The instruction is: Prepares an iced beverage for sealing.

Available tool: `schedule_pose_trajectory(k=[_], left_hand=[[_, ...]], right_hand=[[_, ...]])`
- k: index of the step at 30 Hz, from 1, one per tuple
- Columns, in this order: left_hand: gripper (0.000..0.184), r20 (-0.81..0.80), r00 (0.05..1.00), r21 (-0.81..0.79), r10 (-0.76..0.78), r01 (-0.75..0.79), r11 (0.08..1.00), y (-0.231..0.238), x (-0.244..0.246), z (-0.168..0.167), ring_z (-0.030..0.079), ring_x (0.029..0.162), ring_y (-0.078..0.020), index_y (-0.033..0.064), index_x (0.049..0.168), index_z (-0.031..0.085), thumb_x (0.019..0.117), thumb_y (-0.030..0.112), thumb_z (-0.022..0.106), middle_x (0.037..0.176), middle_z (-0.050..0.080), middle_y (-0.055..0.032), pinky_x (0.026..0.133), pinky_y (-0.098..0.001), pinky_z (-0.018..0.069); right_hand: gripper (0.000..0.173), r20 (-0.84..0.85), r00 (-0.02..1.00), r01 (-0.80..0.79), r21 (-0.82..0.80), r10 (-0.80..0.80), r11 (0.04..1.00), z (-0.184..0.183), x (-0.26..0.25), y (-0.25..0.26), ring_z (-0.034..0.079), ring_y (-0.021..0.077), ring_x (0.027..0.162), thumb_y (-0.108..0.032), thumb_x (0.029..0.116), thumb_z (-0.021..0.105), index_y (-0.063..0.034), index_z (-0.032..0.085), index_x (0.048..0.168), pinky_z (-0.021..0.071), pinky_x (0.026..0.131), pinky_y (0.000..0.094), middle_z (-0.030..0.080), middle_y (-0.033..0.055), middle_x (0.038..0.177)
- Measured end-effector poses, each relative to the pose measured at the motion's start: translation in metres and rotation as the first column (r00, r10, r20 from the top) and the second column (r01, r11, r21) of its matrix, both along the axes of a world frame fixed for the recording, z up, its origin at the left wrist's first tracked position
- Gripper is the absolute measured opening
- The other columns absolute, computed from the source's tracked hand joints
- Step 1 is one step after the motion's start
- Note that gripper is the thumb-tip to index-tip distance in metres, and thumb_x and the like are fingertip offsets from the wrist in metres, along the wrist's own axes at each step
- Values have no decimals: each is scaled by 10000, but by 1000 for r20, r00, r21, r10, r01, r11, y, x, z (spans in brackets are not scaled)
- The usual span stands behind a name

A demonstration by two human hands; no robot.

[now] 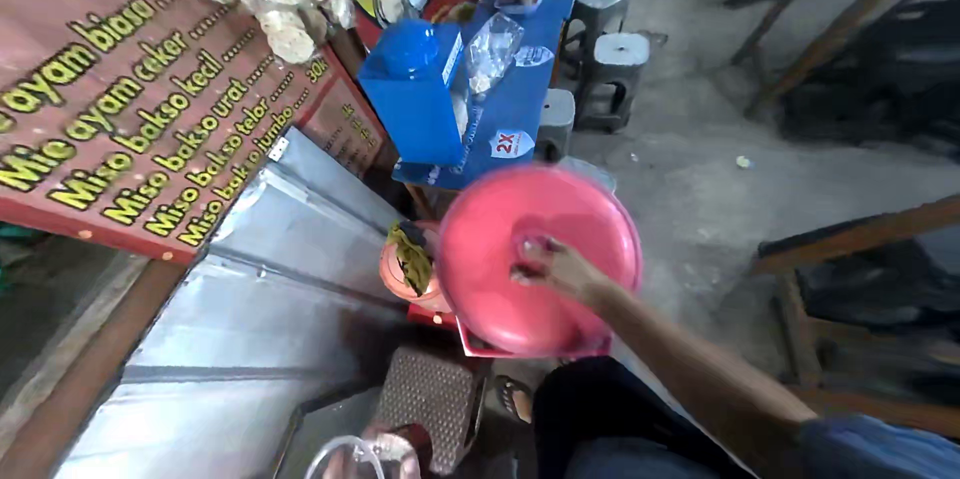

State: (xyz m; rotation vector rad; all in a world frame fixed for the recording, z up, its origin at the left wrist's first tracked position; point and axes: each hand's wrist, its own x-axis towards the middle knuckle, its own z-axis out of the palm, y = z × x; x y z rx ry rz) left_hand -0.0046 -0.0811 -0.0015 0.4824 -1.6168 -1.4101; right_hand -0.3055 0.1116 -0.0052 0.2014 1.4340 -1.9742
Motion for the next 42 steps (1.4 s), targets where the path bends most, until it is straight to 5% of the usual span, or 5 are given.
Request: schedule_pose_trajectory(k=[8,16,23,33,42], left_hand=[[832,43,994,-149,-103,108,983,-57,18,-32,632,1176,-174,135,1486,394,825,365,844,1345,609,-15,998,-361,546],[824,88,988,-100,-125,133,986,-37,7,-34,653,1114,-119,106,1475,364,844,350,835,1297,622,8,946,-316,567],[871,112,986,-23,-120,124,992,-7,-9,-14,633,1142,-88,130,1442,405,757,342,900,1276,630,50,987,-260,544],[852,136,979,46,-150,145,988,30,-31,-32,645,1154,-158,160,1443,470,750,416,895,1307,640,6,983,-327,564],[986,244,959,99,-145,124,987,59,-78,-39,603,1236,-144,-61,1397,445,640,319,950,1348,615,-102,1057,-296,522]], right_hand=[[419,-558,794,185,601,242,777,75,-94,50,768,285,797,-210,1082,556,-101,481,1481,672,744,470,713,196,1081],[320,-198,606,110,980,770,166,-65,-128,50,618,454,1221,-161,1057,529,-85,613,1356,484,1002,678,655,246,1280],[395,-22,553,-75,994,833,76,-100,-179,51,699,470,936,-192,1050,566,-74,521,1425,562,795,667,683,279,1115],[585,-139,576,8,986,806,164,-179,-84,26,526,481,1285,-576,995,560,-62,711,1229,459,1022,649,614,280,1293],[540,112,485,-173,984,867,-30,-62,-60,73,692,466,971,-497,1078,464,2,667,1116,532,799,649,702,254,983]])
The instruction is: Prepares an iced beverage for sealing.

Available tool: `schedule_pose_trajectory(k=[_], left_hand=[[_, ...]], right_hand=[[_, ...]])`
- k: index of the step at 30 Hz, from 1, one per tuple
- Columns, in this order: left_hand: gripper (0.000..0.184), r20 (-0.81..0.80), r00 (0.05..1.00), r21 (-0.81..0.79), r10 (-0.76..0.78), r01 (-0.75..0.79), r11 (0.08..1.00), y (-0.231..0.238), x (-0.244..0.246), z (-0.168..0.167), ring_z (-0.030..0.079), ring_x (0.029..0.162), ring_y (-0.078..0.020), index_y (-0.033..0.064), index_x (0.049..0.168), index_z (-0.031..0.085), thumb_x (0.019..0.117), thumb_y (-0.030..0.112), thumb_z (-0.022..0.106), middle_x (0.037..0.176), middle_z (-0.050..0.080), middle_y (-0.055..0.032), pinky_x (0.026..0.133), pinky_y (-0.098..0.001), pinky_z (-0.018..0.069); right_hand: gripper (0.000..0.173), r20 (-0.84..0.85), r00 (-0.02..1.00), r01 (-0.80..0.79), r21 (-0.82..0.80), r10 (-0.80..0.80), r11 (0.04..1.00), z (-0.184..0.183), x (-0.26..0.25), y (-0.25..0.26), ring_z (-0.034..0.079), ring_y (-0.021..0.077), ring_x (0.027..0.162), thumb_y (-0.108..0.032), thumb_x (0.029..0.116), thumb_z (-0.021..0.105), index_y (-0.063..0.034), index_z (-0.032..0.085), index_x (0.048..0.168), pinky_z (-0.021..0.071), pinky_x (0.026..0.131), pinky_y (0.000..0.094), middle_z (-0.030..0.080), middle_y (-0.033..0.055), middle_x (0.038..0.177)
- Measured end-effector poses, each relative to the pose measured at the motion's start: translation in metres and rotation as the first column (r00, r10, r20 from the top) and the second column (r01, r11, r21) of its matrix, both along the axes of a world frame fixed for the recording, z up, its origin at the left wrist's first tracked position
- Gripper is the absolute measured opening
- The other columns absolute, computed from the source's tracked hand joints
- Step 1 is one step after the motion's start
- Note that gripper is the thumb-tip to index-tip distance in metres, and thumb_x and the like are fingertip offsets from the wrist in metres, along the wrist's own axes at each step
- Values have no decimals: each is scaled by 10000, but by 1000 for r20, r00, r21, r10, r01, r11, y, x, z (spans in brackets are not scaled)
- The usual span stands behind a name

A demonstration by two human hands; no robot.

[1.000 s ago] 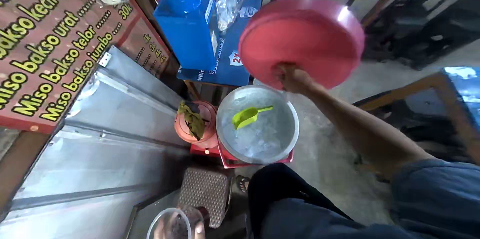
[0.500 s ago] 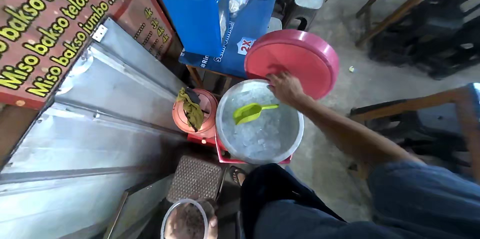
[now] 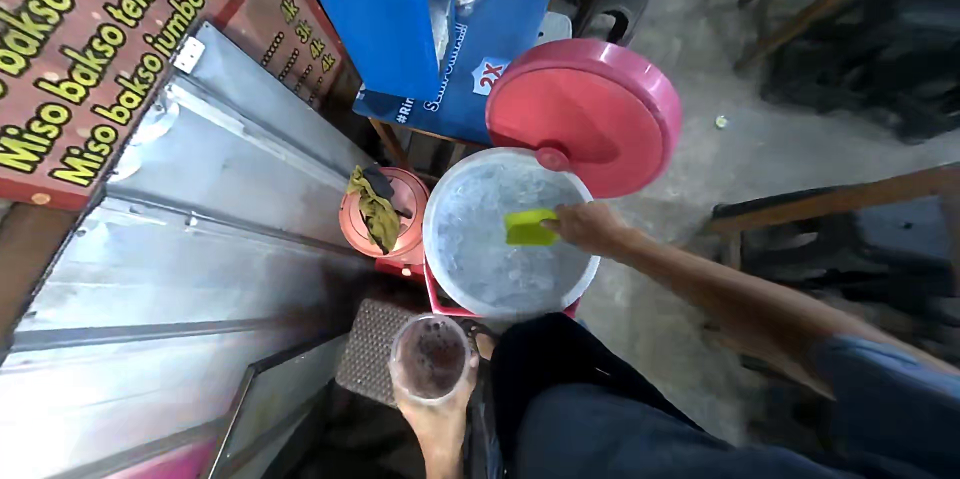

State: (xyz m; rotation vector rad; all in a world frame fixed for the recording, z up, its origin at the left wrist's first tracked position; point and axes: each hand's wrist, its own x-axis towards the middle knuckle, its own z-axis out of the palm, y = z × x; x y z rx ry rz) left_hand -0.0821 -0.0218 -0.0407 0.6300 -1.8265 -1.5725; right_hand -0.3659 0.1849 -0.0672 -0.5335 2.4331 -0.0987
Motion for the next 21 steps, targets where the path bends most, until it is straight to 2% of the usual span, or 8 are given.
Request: schedule_pose_trajectory(k=[2,3,5,8,11,14,16,21], left_hand=[[1015,37,999,-22,-12,12,1000,3,-12,-1,592,1248,-143,-111,1397,419,637,307,947,1347,606,-139,1071,-284,505],[1021,47,998,-29,-31,32,999,5,-19,-2,591,1250,-156,-125,1397,403,642,295,946,1346,602,-160,1077,-291,502],[1016,57,996,-18,-69,70,997,10,-31,-7,602,1239,-185,-146,1400,387,643,248,939,1341,598,-199,1067,-310,514],[989,72,992,1,-101,101,995,21,-49,-14,609,1227,-214,-146,1387,402,627,194,936,1326,603,-222,1052,-328,526],[983,113,988,24,-101,99,995,30,-65,-23,604,1232,-220,-129,1387,420,625,210,941,1328,605,-216,1045,-339,530],[1013,166,982,75,-86,74,994,36,-81,-34,619,1210,-218,-120,1415,399,617,196,938,1301,627,-210,1031,-346,536],[1010,201,977,81,-67,52,995,37,-93,-42,623,1197,-209,-109,1425,402,623,211,926,1284,637,-203,1022,-342,533],[987,269,963,9,22,-25,1000,34,-112,-64,609,1209,-223,-102,1418,417,620,181,925,1295,622,-224,1031,-342,515]], right_hand=[[492,-52,996,74,107,-69,991,30,-5,8,691,459,967,-468,1073,490,-11,673,1065,536,770,643,699,247,973],[484,-51,994,102,137,-96,985,28,-6,7,689,458,988,-453,1075,491,-8,679,1054,535,779,643,700,251,995],[458,9,987,158,109,-160,981,-8,-4,1,671,458,1066,-391,1087,465,10,687,1096,520,849,653,693,265,1096],[428,191,926,339,-42,-325,940,-75,5,-27,624,446,1202,-322,1092,438,11,652,1255,496,970,651,651,269,1269],[442,236,904,383,-75,-357,920,-105,-2,-65,618,423,1238,-327,1097,402,-5,626,1303,494,994,635,640,255,1312],[430,228,924,351,-183,-308,918,-124,-12,-66,648,410,1185,-310,1103,398,5,654,1244,508,994,594,671,256,1236],[436,261,919,362,-268,-294,893,-122,-12,-57,656,401,1145,-309,1116,379,17,650,1217,508,985,574,675,258,1180],[475,297,904,418,-466,-308,780,-104,4,-23,673,324,896,-274,1117,324,50,670,1089,533,840,510,673,212,941]])
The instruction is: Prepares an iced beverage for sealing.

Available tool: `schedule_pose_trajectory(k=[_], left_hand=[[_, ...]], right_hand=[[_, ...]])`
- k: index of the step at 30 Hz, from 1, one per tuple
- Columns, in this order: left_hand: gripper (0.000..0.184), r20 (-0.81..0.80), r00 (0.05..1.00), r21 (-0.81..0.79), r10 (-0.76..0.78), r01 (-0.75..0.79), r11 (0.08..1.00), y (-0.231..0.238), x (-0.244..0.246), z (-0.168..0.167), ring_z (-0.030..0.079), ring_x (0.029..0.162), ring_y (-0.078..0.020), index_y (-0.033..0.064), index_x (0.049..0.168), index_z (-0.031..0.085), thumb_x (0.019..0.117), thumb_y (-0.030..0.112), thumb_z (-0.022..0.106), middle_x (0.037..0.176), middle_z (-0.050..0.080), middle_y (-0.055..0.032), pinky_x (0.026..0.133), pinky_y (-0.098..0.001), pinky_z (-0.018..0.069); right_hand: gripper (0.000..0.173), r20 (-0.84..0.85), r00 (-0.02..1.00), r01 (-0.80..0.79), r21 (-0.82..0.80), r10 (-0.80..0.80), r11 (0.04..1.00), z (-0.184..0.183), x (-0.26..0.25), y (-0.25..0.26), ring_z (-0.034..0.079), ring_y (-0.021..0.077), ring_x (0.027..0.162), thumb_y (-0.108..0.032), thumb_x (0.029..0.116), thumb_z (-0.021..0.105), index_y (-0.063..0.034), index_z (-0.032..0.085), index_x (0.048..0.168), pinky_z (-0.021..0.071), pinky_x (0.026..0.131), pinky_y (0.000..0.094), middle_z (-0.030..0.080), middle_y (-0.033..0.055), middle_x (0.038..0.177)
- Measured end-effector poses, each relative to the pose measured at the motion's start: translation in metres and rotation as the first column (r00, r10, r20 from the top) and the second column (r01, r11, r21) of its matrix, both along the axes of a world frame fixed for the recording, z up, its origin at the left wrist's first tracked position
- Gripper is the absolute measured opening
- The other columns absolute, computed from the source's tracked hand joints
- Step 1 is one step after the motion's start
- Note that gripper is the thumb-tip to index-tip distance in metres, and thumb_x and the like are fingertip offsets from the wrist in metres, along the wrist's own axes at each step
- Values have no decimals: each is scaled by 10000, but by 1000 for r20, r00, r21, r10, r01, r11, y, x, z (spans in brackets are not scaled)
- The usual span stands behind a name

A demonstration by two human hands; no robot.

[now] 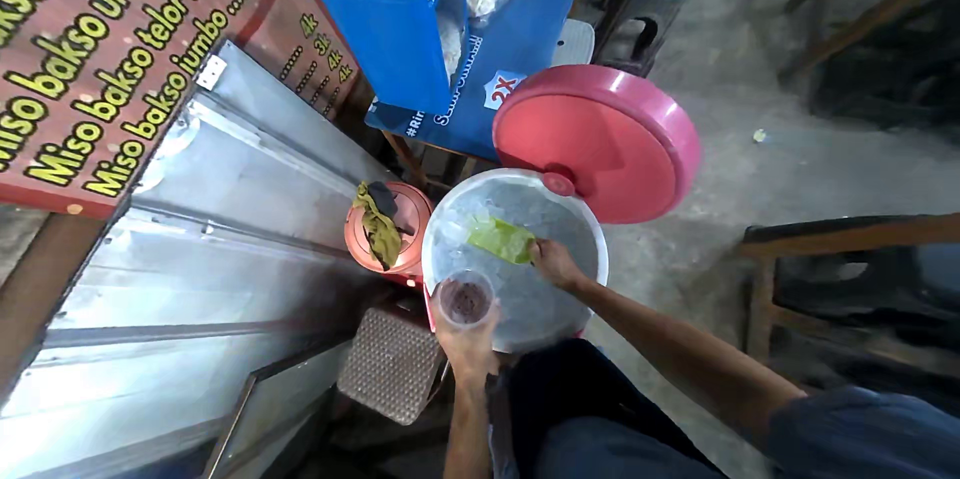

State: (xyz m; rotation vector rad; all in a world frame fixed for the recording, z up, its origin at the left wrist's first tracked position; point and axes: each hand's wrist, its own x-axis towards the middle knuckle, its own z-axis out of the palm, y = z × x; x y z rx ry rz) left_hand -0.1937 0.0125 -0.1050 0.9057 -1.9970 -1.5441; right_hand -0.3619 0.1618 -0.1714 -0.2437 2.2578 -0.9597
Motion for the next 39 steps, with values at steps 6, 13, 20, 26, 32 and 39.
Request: schedule_pose_trajectory(k=[6,13,20,26,32,39], left_hand=[[951,203,976,-86,-77,96,992,8,-15,-6,605,1228,-253,-43,1416,481,620,176,952,1329,611,-211,1036,-406,520],[910,263,916,-230,-303,364,902,29,-35,-10,635,1181,-310,23,1366,591,563,214,972,1320,625,-197,985,-457,550],[904,152,914,-58,-375,387,920,32,-32,-13,655,1148,-246,-52,1374,522,605,170,942,1272,643,-204,989,-401,554],[889,3,961,-2,-277,277,961,29,0,-10,645,1162,-192,-88,1349,517,603,144,940,1272,640,-201,1006,-339,552],[945,-70,980,77,-188,194,978,25,22,3,642,1164,-174,-110,1356,486,564,103,956,1277,639,-193,1019,-317,547],[965,-44,988,31,-148,150,988,19,15,5,637,1170,-174,-109,1362,480,595,213,969,1287,633,-194,1020,-312,543]], right_hand=[[413,-164,966,-221,-122,200,968,78,-26,59,618,242,717,-250,1092,397,24,674,954,522,701,476,616,132,764],[440,-43,735,-606,403,676,685,198,-42,40,654,294,782,-477,1062,518,-89,670,920,514,715,524,632,96,766],[330,-226,700,-525,479,677,703,258,-37,57,627,220,629,-434,1010,633,-149,672,848,509,594,471,585,18,635],[382,-19,921,-316,547,389,775,116,-40,23,673,468,1019,-370,1038,559,-15,691,1088,508,840,679,701,248,1019],[435,158,949,-315,394,274,863,-7,-24,-38,642,429,1181,-361,1084,421,-27,664,1216,500,944,653,674,247,1222],[434,131,944,-319,112,304,941,-29,-26,-16,653,403,1094,-302,1108,391,34,661,1162,492,948,600,672,259,1127]])
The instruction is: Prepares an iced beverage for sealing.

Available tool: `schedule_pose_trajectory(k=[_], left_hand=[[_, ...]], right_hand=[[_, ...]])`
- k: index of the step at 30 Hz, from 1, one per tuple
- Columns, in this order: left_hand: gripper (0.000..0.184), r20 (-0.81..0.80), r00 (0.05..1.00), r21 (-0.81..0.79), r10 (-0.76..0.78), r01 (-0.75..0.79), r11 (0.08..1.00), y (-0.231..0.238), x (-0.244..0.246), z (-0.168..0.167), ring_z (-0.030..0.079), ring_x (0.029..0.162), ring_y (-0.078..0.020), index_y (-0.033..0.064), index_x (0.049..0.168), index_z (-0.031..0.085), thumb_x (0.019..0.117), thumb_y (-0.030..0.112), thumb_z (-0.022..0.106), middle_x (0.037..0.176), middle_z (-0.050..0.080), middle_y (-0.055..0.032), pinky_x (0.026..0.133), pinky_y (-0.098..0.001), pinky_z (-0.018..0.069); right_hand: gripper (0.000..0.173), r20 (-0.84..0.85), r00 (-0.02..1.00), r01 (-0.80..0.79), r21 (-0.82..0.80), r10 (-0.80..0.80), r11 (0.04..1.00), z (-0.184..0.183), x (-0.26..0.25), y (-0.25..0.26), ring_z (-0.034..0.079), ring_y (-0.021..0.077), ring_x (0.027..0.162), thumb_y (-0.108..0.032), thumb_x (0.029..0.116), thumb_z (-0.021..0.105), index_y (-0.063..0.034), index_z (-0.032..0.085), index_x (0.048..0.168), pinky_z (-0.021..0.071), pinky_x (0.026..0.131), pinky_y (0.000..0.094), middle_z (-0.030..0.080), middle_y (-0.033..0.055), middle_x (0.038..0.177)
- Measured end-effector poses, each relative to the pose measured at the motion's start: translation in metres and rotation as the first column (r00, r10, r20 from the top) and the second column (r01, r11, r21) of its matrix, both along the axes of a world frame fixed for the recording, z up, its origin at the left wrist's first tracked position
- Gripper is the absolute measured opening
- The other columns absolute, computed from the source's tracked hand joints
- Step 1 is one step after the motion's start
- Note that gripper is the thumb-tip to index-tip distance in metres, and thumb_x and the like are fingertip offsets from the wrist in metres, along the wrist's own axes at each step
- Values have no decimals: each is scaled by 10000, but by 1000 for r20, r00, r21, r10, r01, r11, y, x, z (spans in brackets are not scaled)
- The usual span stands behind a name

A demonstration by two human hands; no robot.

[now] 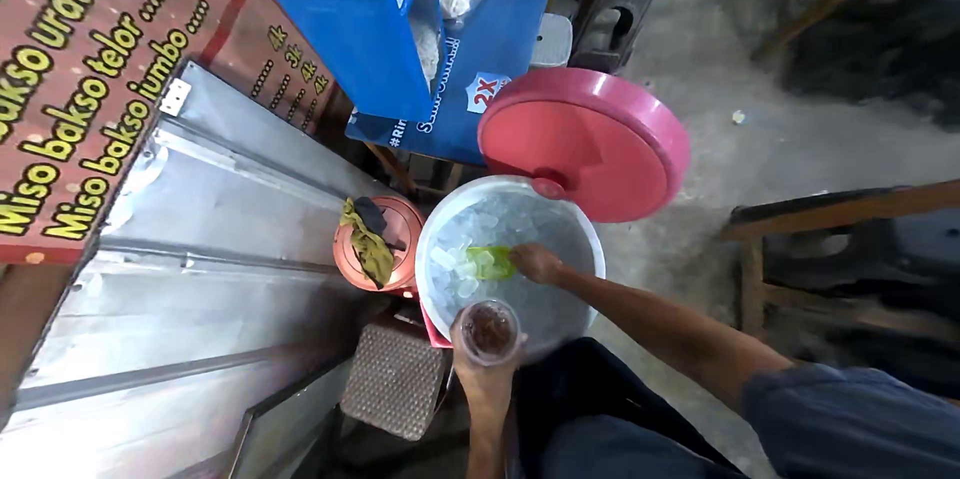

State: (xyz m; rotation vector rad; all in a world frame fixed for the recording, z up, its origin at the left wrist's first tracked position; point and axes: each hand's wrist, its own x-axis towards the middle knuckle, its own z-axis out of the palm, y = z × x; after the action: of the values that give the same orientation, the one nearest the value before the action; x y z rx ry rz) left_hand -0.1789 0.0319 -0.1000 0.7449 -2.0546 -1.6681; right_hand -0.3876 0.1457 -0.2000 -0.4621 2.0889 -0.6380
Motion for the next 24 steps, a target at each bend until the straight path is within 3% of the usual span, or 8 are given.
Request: schedule_pose_trajectory(k=[4,8,11,14,16,18,21,24], left_hand=[[958,16,1000,-59,1,0,998,-7,2,-2,634,1177,-169,-110,1366,473,605,212,959,1281,637,-192,1022,-309,538],[924,55,998,-48,36,-34,998,-9,-2,-5,642,1143,-159,-89,1367,484,603,174,932,1261,641,-183,988,-305,547],[939,120,993,-68,9,-1,998,-7,-10,-11,618,1188,-201,-73,1390,484,602,161,939,1310,613,-204,1022,-347,525],[911,210,975,-192,-78,119,974,0,-29,-11,648,1146,-244,-58,1390,505,628,187,941,1289,628,-216,989,-396,548],[906,264,954,-256,-145,214,943,8,-45,-9,649,1153,-281,-35,1377,542,607,207,954,1292,632,-211,987,-427,550],[921,302,915,-210,-269,339,917,15,-59,-6,565,1282,-335,-7,1409,532,609,178,948,1387,576,-214,1082,-473,477],[899,113,926,-145,-361,375,916,27,-71,-13,598,1230,-315,-42,1380,542,591,120,940,1345,594,-227,1037,-445,514],[943,32,933,-44,-359,360,932,31,-75,-17,651,1158,-211,-64,1415,487,596,84,931,1300,637,-192,999,-361,549]], right_hand=[[428,41,994,109,-170,-104,979,12,1,22,618,284,802,-309,1105,393,22,655,1031,508,776,506,622,164,880],[406,-13,990,130,-270,-139,954,61,-6,53,600,221,734,-280,1097,421,19,679,998,514,721,454,618,124,806],[362,-111,992,25,-297,-60,954,120,-22,80,570,172,666,-259,1078,478,-6,692,932,497,658,415,600,79,737],[353,-294,942,-189,-60,163,980,191,-32,86,572,211,637,-331,1054,540,-99,642,809,461,601,463,557,43,663],[416,-313,891,-272,214,329,938,233,-23,70,637,262,726,-468,1042,552,-119,661,843,498,663,516,612,62,713],[443,-264,868,-310,375,420,874,267,-3,43,673,327,826,-485,1045,544,-80,684,934,520,730,556,657,117,808],[347,-264,829,-355,431,492,830,295,16,22,680,378,862,-333,1059,559,-14,677,993,527,735,559,668,174,866],[300,-404,796,-312,364,451,877,302,12,51,664,298,729,-355,1022,631,-85,683,902,521,647,508,635,89,736]])
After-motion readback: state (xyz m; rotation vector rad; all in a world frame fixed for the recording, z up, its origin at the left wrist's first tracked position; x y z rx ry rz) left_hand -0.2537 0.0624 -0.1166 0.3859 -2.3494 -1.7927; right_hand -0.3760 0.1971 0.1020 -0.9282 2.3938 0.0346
